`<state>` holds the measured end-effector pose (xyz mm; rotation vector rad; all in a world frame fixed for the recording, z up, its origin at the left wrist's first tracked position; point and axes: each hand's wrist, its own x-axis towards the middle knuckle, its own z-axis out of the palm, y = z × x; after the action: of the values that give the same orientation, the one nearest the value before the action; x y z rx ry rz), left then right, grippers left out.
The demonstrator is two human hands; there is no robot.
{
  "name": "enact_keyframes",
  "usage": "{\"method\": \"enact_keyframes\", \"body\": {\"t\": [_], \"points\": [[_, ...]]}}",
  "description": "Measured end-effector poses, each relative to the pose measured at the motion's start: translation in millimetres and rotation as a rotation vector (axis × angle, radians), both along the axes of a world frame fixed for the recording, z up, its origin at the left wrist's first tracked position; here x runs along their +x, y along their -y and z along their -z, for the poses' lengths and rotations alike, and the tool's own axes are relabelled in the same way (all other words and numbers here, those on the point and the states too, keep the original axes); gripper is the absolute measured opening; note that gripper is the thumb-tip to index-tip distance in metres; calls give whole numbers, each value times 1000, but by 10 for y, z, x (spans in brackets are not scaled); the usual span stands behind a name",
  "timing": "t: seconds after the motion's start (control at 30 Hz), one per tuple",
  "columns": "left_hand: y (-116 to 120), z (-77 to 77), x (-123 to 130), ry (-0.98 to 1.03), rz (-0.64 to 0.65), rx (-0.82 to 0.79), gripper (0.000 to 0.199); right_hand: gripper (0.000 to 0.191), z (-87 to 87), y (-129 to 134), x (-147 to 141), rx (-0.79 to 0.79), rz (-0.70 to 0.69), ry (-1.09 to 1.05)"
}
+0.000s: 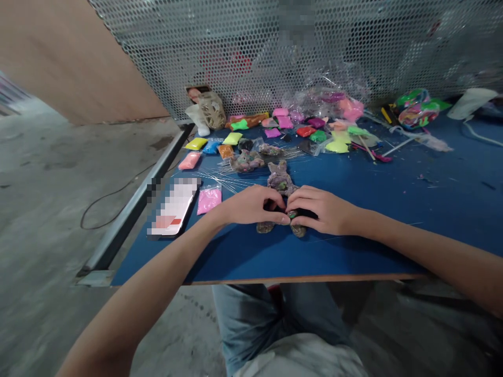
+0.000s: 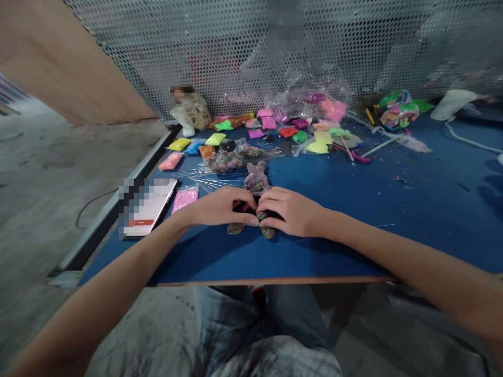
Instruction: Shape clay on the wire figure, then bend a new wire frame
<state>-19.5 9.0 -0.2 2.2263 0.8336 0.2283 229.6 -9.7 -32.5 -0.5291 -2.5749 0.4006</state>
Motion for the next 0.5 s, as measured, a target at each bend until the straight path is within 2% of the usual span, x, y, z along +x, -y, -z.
{"method": "enact_keyframes", "body": {"t": [0.17, 0.4, 0.5], "points": [[-24, 92, 8, 25, 6, -14, 33, 24, -20, -4, -3, 103, 44, 70], [-20, 106, 7, -34, 23, 52, 32, 15, -130, 83, 0, 489, 33, 87], [-8, 99, 11, -53, 30, 60, 32, 13, -203, 39, 109, 495, 43, 49]]}}
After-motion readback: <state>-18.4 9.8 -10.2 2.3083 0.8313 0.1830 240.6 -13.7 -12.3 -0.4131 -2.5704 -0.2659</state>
